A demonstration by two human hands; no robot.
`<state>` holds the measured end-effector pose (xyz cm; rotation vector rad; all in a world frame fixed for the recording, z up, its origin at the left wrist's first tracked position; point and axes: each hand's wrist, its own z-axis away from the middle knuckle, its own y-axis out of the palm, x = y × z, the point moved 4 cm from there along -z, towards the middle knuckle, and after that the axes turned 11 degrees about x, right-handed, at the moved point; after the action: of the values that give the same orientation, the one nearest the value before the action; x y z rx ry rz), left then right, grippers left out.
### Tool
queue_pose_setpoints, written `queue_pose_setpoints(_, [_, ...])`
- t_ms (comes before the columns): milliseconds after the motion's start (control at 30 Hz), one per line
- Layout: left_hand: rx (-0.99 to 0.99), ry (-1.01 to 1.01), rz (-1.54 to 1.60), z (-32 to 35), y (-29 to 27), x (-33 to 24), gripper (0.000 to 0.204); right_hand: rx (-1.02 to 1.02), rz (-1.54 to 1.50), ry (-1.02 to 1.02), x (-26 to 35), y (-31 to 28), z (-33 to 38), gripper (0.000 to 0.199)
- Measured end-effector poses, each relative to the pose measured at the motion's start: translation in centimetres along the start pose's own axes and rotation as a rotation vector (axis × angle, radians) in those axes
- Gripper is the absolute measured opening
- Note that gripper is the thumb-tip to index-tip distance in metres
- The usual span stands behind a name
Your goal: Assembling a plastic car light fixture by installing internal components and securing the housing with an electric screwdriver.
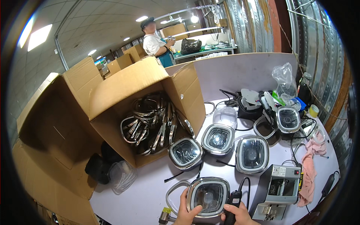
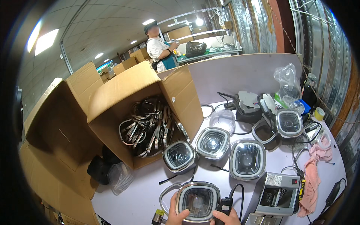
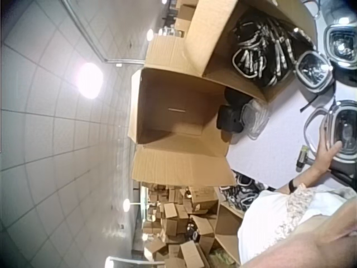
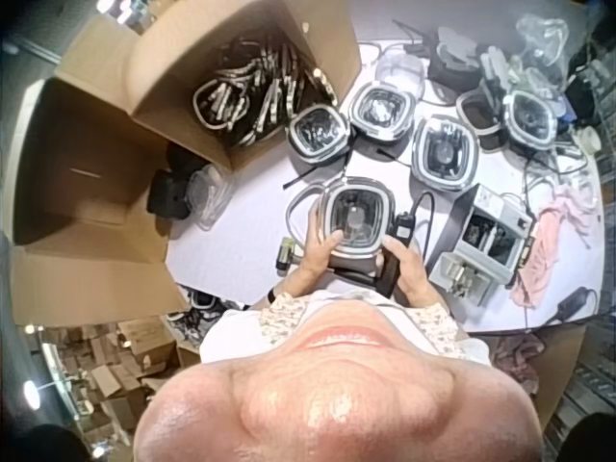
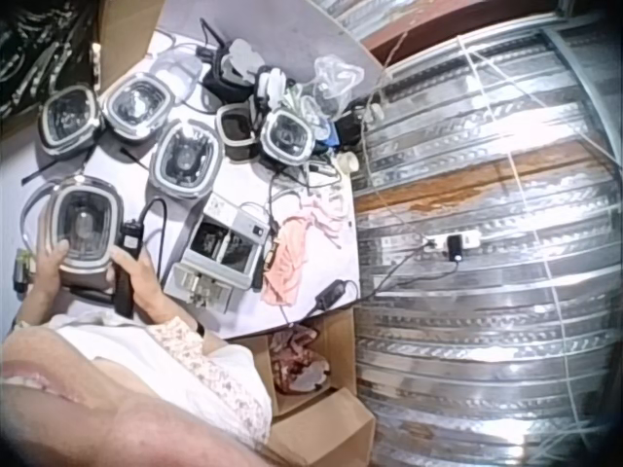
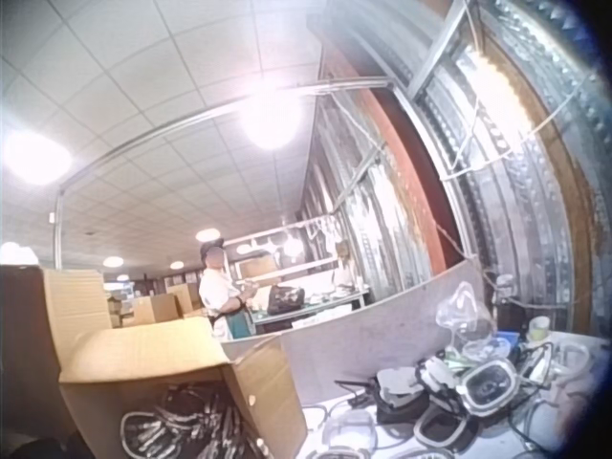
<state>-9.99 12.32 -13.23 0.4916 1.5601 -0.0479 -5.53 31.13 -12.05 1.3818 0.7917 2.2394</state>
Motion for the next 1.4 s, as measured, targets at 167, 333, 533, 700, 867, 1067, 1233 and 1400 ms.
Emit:
queue_pose_setpoints(167, [-0.026,-0.009,0.029,0.0,0.5,-0.1,0.088,0.025,0.015,-0.033,0.1,0.0,0.1,0.017])
queue_pose_setpoints(333, [0.038,0.042,-0.241,0.1,-1.0,0.0,0.083,0.05,-0.041,-0.038,-1.2,-1.3,-0.7,0.024])
queue_pose_setpoints(533, [0.024,0.171,-0.197,0.9,-1.0,-0.7,0.081,0.116,-0.071,-0.1,-1.9,-1.0,-0.9,0.031])
queue_pose_setpoints(700, [0.014,0.349,-0.265,6.7,0.7,-8.2,0.083,0.33,0.108,-0.158,-0.9,3.2,2.6,0.031])
queue_pose_setpoints(867, [-0.038,0.235,0.015,15.0,-1.8,-8.4,0.06,0.459,0.359,-0.16,-2.9,4.9,7.4,0.054])
queue_pose_setpoints(1067, [-0.068,0.016,0.187,21.5,-1.0,-6.1,0.059,0.355,0.241,-0.109,-7.8,5.6,11.2,0.05])
queue_pose_setpoints(1233, [-0.029,-0.064,0.155,23.5,-2.7,-4.2,0.066,0.338,0.299,-0.09,-9.1,5.9,11.9,0.041])
queue_pose_setpoints(1400, [0.096,-0.07,0.036,22.6,-2.9,-4.8,0.072,0.337,0.26,-0.195,-8.1,6.5,13.5,0.049])
